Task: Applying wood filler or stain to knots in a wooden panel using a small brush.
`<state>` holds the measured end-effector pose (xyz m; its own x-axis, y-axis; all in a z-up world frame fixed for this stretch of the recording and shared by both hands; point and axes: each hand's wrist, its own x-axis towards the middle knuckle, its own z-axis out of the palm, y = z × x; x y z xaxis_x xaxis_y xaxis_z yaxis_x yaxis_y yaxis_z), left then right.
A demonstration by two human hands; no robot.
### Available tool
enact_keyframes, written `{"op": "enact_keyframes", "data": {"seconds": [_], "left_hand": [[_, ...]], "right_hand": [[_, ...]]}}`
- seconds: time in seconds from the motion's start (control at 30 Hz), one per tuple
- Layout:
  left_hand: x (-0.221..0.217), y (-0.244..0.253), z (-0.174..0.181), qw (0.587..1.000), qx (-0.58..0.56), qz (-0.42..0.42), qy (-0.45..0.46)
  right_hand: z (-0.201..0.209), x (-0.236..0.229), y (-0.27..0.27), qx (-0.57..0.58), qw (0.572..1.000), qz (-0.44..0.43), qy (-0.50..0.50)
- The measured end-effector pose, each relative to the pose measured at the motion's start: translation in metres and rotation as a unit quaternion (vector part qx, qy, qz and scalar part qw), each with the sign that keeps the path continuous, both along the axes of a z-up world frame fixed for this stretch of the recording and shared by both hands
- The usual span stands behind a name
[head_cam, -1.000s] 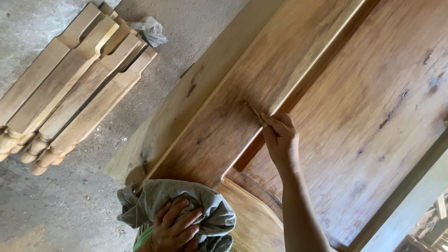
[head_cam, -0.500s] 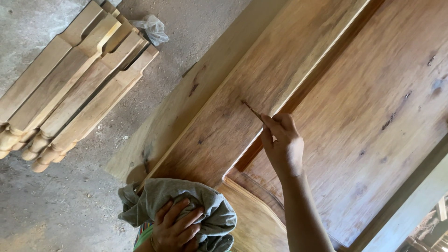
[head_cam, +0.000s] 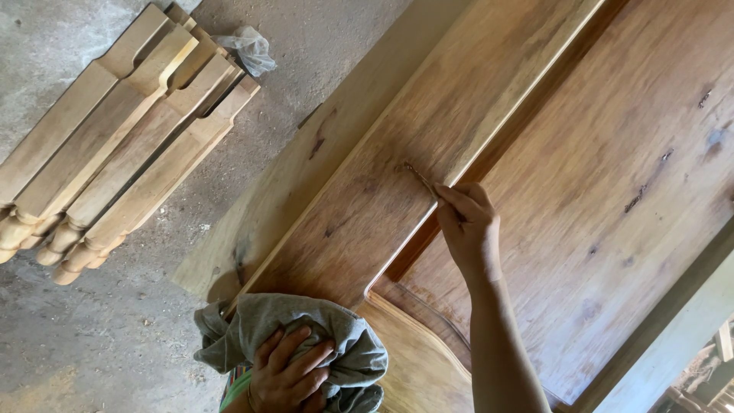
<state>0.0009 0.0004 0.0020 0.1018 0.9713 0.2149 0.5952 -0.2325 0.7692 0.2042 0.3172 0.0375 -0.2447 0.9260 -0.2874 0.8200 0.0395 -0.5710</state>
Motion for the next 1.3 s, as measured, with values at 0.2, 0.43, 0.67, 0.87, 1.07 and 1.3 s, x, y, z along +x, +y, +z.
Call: {"op": "enact_keyframes", "data": {"seconds": [0.2,0.43,0.67,0.87,1.07,1.3], "left_hand": [[0.0,-0.002,-0.001,1.0,-0.005,-0.008,0.002],[-0.001,-0.001,-0.002,1.0,0.005,-0.009,0.003],[0.002,-0.001,-0.007,0.999,0.03,0.0,0.015],[0.008,-0.007,-0.012,1.0,0.016,0.019,0.007],[-0.001,-0.002,-0.016,0.999,0.005,-0.021,0.033],[-0.033,0.059,0.024,0.975,-0.014,-0.218,0.028]], "right_hand": [[0.005,-0.012,0.002,0.003,1.0,0.019,-0.021],[-0.001,0.0,-0.002,-0.012,1.0,-0.016,0.014],[-0.004,-0.002,-0.02,-0.019,1.0,0.005,-0.021],[0.007,0.012,-0.05,-0.135,0.971,-0.113,0.159],[0.035,0.029,-0.098,-0.202,0.863,-0.293,0.359],[0.068,0.096,-0.177,-0.074,0.757,-0.522,0.385]]}}
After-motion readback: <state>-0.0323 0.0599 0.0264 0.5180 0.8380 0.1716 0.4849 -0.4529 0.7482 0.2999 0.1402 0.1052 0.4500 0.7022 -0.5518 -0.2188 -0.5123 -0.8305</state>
